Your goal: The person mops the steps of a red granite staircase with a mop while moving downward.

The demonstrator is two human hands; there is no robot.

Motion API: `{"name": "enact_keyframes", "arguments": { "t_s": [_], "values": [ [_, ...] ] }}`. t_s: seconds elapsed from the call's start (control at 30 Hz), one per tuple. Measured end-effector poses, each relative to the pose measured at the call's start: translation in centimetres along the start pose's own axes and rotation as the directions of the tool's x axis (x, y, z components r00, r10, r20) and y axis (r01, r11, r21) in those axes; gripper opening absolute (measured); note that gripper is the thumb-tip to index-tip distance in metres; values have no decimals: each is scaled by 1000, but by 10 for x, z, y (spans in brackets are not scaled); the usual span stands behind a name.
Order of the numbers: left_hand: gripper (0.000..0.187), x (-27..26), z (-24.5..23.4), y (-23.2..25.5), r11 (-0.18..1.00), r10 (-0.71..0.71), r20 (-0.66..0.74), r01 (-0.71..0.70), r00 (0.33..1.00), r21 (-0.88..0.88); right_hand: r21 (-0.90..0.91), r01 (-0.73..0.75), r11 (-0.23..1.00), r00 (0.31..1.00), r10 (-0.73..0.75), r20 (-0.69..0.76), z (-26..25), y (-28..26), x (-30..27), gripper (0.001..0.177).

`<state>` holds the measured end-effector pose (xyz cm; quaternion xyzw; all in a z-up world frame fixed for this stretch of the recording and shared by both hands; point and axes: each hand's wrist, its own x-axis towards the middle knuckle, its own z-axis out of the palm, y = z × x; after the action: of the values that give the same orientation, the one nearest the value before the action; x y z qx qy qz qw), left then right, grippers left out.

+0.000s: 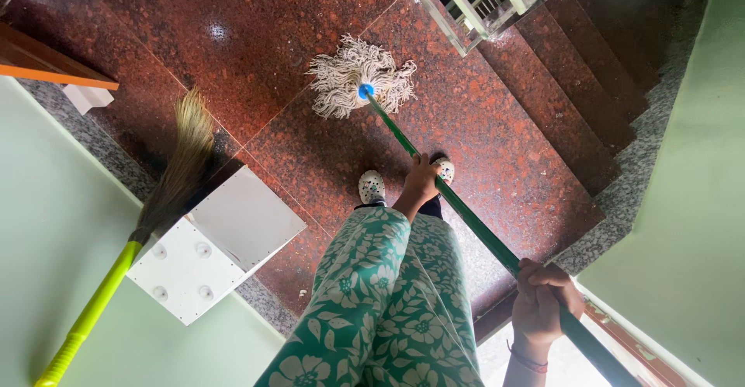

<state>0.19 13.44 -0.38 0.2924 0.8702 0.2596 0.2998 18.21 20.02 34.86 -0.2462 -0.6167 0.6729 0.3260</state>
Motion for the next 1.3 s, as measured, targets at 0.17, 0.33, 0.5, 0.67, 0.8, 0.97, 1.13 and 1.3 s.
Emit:
{"name": "enact_keyframes", "arguments": {
  "t_s": [0.17, 0.33, 0.5, 0.67, 0.8, 0.97, 1.13, 1.3],
  "values": [
    [48, -19, 6, -23, 998, -22, -33, 24, 999, 49, 54, -21, 998, 996, 16, 84, -7, 12, 1, 17],
    [47, -59, 6, -48, 990, -122, -65, 116, 990, -78, 86, -77, 993, 990, 66, 126, -11, 21, -15, 18],
    [37, -116, 16, -63, 1000, -13, -198, 14, 980, 5, 75, -120, 990, 988, 111, 110, -12, 16, -64, 12],
    [26, -116, 25, -67, 996, -54, -250, 36, 967, -76, 70, -107, 992, 992, 102, 79, -12, 21, -76, 11],
    [31, -104, 21, -75, 998, -22, -253, 7, 967, -61, 100, -58, 993, 994, 48, 102, -3, 26, -67, 12],
    [36, -84, -20, -98, 971, -161, 9, 157, 987, 183, -54, -101, 993, 987, 107, 122, 29, 30, -68, 13],
    [43, -57, -58, -140, 870, -351, -5, 328, 936, 369, -327, -241, 914, 914, 327, 239, 70, 21, -43, 21],
    [75, -27, -86, -175, 811, -477, -180, 509, 860, 287, -262, 17, 965, 882, 109, 458, 109, 69, -11, 11]
  ]
}}
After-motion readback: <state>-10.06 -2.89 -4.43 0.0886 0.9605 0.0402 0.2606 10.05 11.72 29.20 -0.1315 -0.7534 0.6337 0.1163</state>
